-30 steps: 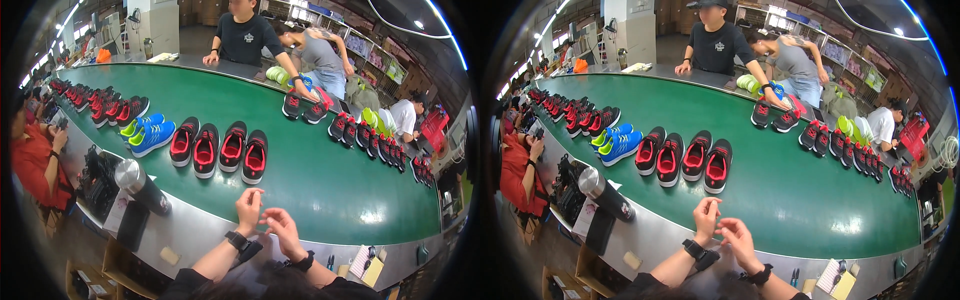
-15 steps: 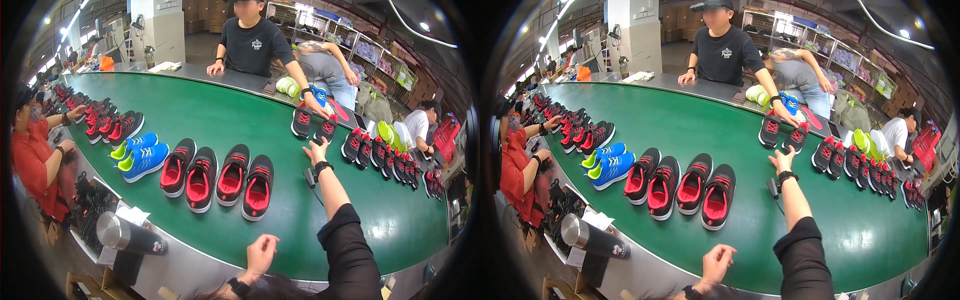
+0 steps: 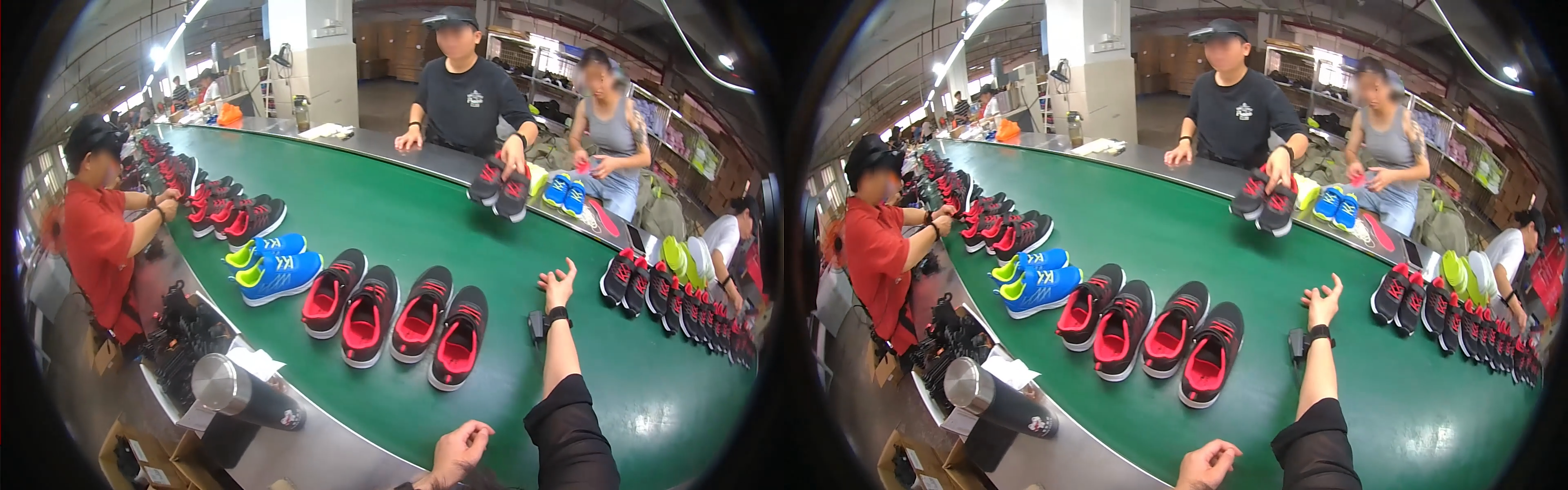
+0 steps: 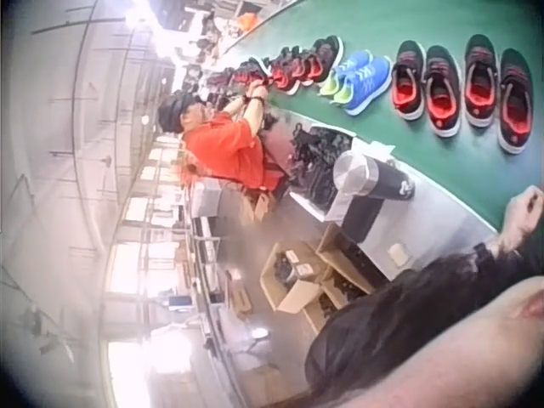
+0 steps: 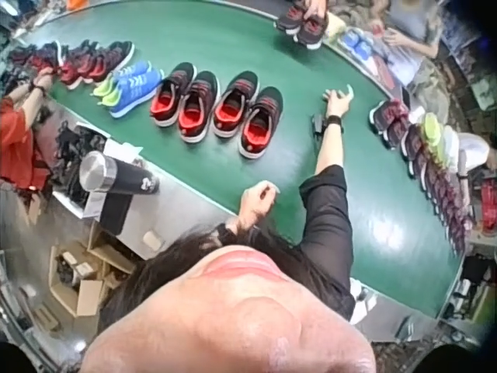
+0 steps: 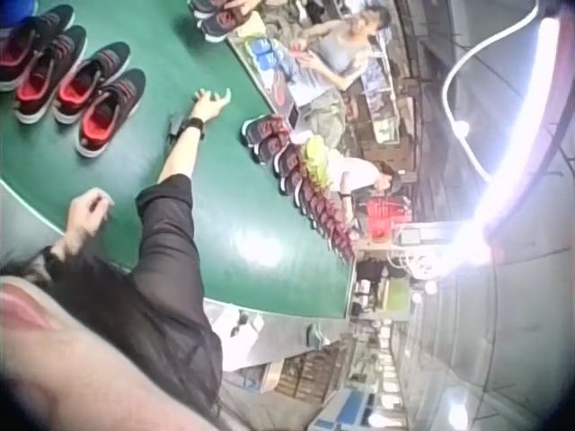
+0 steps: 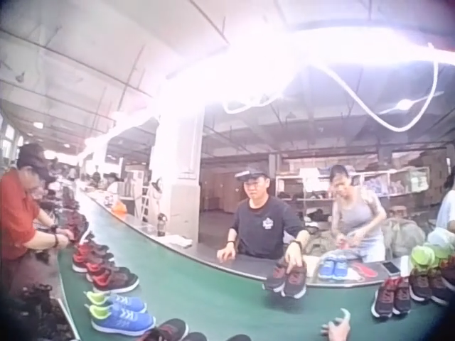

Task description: Inspecting shoes for quality and organizing them on an assembly line conveyor.

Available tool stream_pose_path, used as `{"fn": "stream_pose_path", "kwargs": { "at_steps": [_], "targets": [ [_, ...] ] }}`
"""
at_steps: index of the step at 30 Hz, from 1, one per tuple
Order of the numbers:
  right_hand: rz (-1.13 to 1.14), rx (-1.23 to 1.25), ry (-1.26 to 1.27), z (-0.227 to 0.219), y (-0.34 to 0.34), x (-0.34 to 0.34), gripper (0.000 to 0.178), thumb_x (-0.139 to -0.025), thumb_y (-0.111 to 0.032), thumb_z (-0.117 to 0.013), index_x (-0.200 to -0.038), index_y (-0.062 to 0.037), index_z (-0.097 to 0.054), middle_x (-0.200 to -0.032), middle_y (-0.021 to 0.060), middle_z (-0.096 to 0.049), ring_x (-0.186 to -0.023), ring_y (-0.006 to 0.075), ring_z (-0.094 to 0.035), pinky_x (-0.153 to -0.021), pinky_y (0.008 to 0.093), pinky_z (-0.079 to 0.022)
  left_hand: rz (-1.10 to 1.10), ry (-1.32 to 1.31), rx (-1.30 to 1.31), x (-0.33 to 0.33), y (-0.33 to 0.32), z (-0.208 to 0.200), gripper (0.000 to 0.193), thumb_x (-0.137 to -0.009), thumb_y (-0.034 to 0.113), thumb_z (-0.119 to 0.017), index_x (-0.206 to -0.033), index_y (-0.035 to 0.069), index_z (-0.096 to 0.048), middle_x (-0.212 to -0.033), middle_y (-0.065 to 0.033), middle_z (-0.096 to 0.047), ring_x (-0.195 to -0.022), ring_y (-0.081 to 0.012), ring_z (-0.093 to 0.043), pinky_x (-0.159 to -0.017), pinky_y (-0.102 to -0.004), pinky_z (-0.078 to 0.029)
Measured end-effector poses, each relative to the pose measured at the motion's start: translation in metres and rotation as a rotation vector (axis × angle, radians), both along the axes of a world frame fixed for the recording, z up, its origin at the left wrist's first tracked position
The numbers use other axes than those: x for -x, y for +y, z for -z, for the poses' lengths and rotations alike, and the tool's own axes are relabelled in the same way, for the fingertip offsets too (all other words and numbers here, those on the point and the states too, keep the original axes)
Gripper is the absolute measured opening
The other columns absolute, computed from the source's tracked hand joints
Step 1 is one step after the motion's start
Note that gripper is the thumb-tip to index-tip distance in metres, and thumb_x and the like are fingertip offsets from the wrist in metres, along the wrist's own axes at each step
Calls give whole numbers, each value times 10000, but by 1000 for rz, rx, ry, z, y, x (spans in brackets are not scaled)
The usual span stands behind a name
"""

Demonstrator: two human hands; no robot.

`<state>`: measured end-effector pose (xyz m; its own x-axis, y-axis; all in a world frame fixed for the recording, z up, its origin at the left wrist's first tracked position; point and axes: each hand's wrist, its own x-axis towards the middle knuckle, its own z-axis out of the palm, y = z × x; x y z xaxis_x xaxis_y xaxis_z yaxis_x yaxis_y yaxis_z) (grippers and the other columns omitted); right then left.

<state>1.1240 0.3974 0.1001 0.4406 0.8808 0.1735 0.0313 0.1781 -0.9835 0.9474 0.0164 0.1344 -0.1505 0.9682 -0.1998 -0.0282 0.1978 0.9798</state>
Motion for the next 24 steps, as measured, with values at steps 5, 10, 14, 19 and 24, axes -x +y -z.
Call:
{"fn": "stream_pose_path", "kwargs": {
  "at_steps": [5, 10, 14, 19, 24],
  "targets": [
    [-33, 35, -69, 1, -2, 7, 567, -865, 99, -505, -1355, -161, -390, -1115, 153, -511, -798, 216, -678, -594, 316, -592, -3, -55, 26, -8, -4, 13, 173, -906, 245, -576, -939, 102, -666, -602, 15, -558, -526, -78, -507, -552, -246, -441],
    [-71, 27, -127, 20, 10, 6, 407, -858, 82, -529, -1234, -70, -501, -1003, 122, -570, -808, 199, -672, -627, 305, -594, -1, -22, 69, -16, -4, 17, 180, -887, 288, -572, -938, 142, -663, -575, 7, -529, -518, -109, -523, -551, -280, -445],
    [-159, 99, -289, 28, 54, -69, 276, -836, -56, -608, -1105, -114, -612, -882, 23, -579, -695, 116, -559, -600, 239, -500, 114, 13, 12, -35, 0, 10, 196, -882, 315, -548, -934, 154, -647, -609, -30, -572, -579, -214, -589, -589, -349, -472],
    [-614, -8, -577, -82, 34, 62, 347, -863, -151, -587, -1209, -171, -601, -812, -32, -577, -639, 53, -452, -532, 233, -379, 108, 10, 7, -26, -2, -2, 197, -904, 278, -521, -923, 117, -633, -603, -28, -548, -544, -179, -544, -562, -327, -434],
    [-1212, -93, -1032, -173, -90, 269, 448, -852, -92, -549, -1293, -173, -560, -798, 43, -620, -682, 115, -541, -661, 287, -483, 40, -2, 12, -24, -8, 4, 192, -902, 263, -525, -932, 105, -629, -619, -44, -571, -556, -199, -562, -564, -343, -440]
  ]
}}
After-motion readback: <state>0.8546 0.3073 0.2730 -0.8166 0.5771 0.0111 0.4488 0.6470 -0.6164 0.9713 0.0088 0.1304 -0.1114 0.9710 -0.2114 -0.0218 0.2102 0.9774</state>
